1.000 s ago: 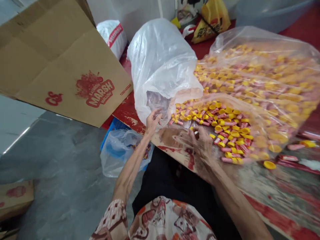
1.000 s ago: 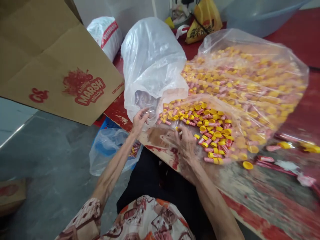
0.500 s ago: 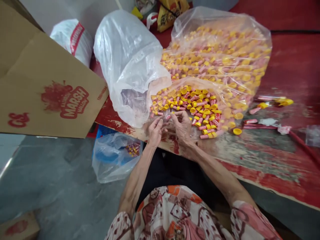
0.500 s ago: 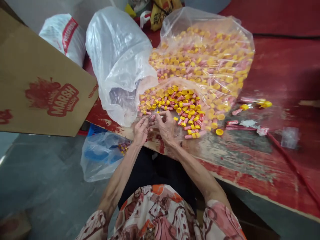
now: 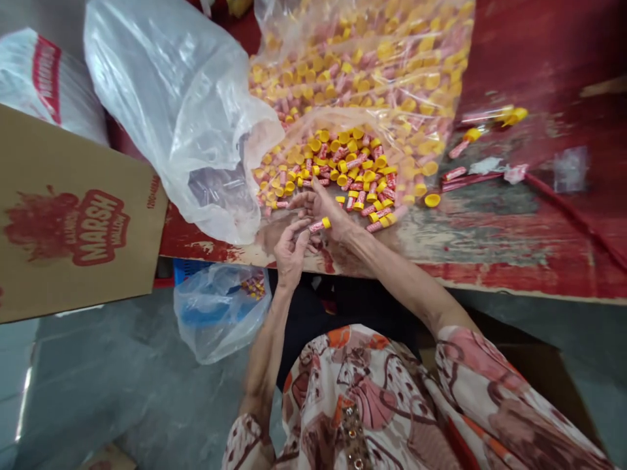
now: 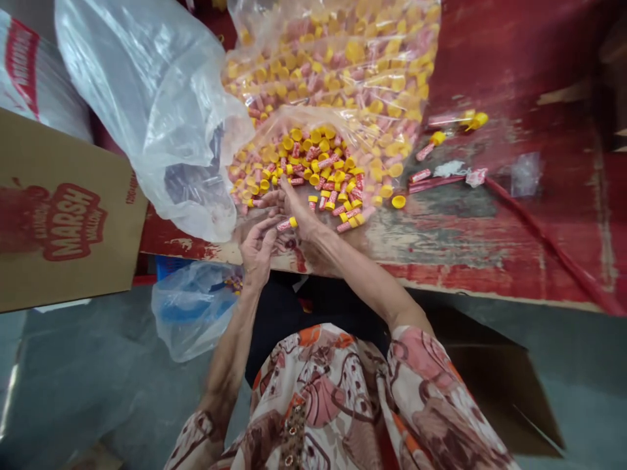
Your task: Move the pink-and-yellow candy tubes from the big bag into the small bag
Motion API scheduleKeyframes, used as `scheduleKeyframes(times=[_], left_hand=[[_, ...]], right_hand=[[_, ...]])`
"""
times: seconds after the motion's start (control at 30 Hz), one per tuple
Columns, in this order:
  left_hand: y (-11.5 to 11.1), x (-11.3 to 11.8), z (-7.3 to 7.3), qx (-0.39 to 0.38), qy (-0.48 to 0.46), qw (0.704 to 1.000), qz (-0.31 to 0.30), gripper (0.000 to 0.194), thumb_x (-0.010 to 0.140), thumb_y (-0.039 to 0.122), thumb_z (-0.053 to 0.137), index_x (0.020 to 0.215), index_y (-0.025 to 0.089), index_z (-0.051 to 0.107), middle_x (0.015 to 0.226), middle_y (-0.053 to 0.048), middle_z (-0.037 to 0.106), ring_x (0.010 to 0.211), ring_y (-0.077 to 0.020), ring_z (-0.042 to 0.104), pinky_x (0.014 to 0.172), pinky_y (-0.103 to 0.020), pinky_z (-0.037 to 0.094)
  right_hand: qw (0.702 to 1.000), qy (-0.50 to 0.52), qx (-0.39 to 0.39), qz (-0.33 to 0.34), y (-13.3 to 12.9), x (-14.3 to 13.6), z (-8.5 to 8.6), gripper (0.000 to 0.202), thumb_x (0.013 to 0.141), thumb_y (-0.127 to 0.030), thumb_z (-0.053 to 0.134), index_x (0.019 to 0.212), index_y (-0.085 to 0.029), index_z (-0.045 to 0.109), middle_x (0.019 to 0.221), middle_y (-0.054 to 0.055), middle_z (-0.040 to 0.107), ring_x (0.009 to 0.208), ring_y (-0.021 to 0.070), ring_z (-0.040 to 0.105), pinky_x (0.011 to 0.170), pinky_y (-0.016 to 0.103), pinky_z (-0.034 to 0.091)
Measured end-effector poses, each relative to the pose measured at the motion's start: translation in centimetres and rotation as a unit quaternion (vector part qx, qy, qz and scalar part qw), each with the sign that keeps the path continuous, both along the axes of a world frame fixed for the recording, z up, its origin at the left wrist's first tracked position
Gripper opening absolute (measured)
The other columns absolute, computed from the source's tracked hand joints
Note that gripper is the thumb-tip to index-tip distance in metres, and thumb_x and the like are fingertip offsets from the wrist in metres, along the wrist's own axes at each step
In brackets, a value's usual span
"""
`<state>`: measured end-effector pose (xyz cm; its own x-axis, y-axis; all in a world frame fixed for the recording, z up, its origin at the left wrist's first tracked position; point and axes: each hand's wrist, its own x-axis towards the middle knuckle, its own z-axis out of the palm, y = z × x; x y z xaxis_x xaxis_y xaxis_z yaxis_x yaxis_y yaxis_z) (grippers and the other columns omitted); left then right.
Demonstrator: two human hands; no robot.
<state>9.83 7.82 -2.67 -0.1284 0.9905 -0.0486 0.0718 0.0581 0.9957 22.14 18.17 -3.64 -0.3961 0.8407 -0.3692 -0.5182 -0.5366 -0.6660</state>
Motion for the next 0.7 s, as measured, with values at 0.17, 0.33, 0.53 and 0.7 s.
scheduleKeyframes(times=[0.17, 0.33, 0.53, 0.7], left_hand=[[-0.7, 0.8, 0.1, 0.022, 0.054, 0.998, 0.000, 0.058, 0.101, 0.076, 0.084, 0.121, 0.021, 0.083, 0.077, 0.000, 0.076, 0.063, -0.0136, 0.070, 0.064, -0.026, 0.062], [-0.8, -0.2, -0.1, 0.032, 0.059, 0.997, -0.028, 0.053, 0.103, 0.073, 0.083, 0.117, 0.022, 0.081, 0.070, 0.003, 0.068, 0.058, -0.0113, 0.064, 0.063, -0.025, 0.059], [-0.6, -1.6, -0.2, -0.013, 0.034, 0.998, -0.050, 0.066, 0.097, 0.085, 0.083, 0.119, 0.022, 0.080, 0.072, 0.002, 0.069, 0.061, -0.0128, 0.066, 0.066, -0.027, 0.061], [-0.1, -2.5, 0.1, 0.020, 0.115, 0.993, -0.013, 0.051, 0.104, 0.071, 0.082, 0.116, 0.022, 0.079, 0.080, 0.000, 0.070, 0.066, -0.0139, 0.065, 0.067, -0.026, 0.056]], right_hand=[[0.999, 0.027, -0.013, 0.030, -0.9, -0.6, 0.0, 0.079, 0.101, -0.101, 0.059, 0.088, -0.024, 0.071, 0.083, 0.006, 0.076, 0.069, 0.0191, 0.060, 0.062, 0.030, 0.052], [0.998, 0.040, -0.023, 0.052, -1.8, -1.7, -1.0, 0.072, 0.112, -0.088, 0.054, 0.086, -0.023, 0.071, 0.085, 0.007, 0.077, 0.070, 0.0194, 0.060, 0.062, 0.030, 0.051], [0.991, -0.112, 0.072, 0.003, -1.4, -1.5, -1.5, 0.087, 0.110, -0.099, 0.038, 0.090, -0.022, 0.072, 0.083, 0.006, 0.075, 0.068, 0.0158, 0.063, 0.067, 0.030, 0.053], [0.869, -0.380, 0.283, -0.143, 0.1, 1.3, -3.1, 0.052, 0.122, -0.067, 0.048, 0.109, -0.024, 0.073, 0.110, 0.008, 0.078, 0.097, 0.0220, 0.070, 0.097, 0.038, 0.061]])
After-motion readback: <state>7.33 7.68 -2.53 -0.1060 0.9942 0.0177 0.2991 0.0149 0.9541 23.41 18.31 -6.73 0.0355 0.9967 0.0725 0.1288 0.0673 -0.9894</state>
